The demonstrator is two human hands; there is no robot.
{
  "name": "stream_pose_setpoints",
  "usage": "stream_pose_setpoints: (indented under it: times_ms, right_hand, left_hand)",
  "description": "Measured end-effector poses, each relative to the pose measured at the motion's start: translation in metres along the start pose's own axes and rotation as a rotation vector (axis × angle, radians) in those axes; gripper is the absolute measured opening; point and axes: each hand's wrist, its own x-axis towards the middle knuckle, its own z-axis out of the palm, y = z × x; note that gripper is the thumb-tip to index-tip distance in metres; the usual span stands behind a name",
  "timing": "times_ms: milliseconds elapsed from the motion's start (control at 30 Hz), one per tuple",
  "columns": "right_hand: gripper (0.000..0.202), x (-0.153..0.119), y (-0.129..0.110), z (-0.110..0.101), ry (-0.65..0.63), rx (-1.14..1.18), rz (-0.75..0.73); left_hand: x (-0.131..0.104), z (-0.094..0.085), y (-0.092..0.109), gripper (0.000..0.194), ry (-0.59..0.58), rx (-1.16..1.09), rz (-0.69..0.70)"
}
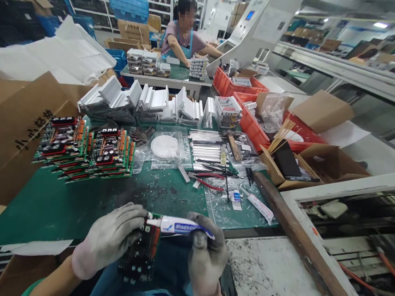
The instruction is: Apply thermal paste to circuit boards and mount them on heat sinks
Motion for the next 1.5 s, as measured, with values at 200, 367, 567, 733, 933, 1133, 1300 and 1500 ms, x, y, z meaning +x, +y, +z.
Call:
stream_pose_setpoints:
  times_ms: [200, 367, 567, 733, 933, 1133, 1300, 1500]
  right_hand:
    - [0.017, -0.011, 0.018, 0.004, -0.209, -0.112, -0.006]
    - [0.018, -0.015, 0.020, 0.005, -0.242, -0.182, -0.196]
    - [0.020, -0.015, 0.024, 0.008, -0.360, -0.280, -0.326]
    - [0.017, -0.012, 0.025, 0.014, -0.364, -0.303, -0.380]
    - [0.017, -0.005, 0.020, 0.022, -0.372, -0.332, -0.422]
    - [0.019, 0.000, 0.021, 0.026, -0.351, -0.358, -0.473]
    - [0.017, -0.002, 0.028, 0.025, -0.341, -0.322, -0.430]
    - [0.013, -0.010, 0.032, 0.021, -0.203, -0.214, -0.233]
  left_hand:
    - [-0.014, 0.026, -0.021, 0.013, -0.082, 0.054, -0.336]
    - [-0.020, 0.027, -0.030, 0.045, -0.070, -0.051, -0.198]
    - [-0.025, 0.033, -0.032, 0.062, -0.192, -0.188, -0.042]
    - [-0.023, 0.038, -0.032, 0.063, -0.225, -0.231, -0.075]
    - [-0.023, 0.040, -0.032, 0.059, -0.139, -0.270, -0.062]
    - [-0.025, 0.043, -0.033, 0.062, -0.099, -0.285, -0.045]
    - [-0.027, 0.043, -0.033, 0.061, -0.116, -0.306, -0.091]
    - [-0.026, 0.041, -0.033, 0.059, -0.137, -0.264, -0.088]
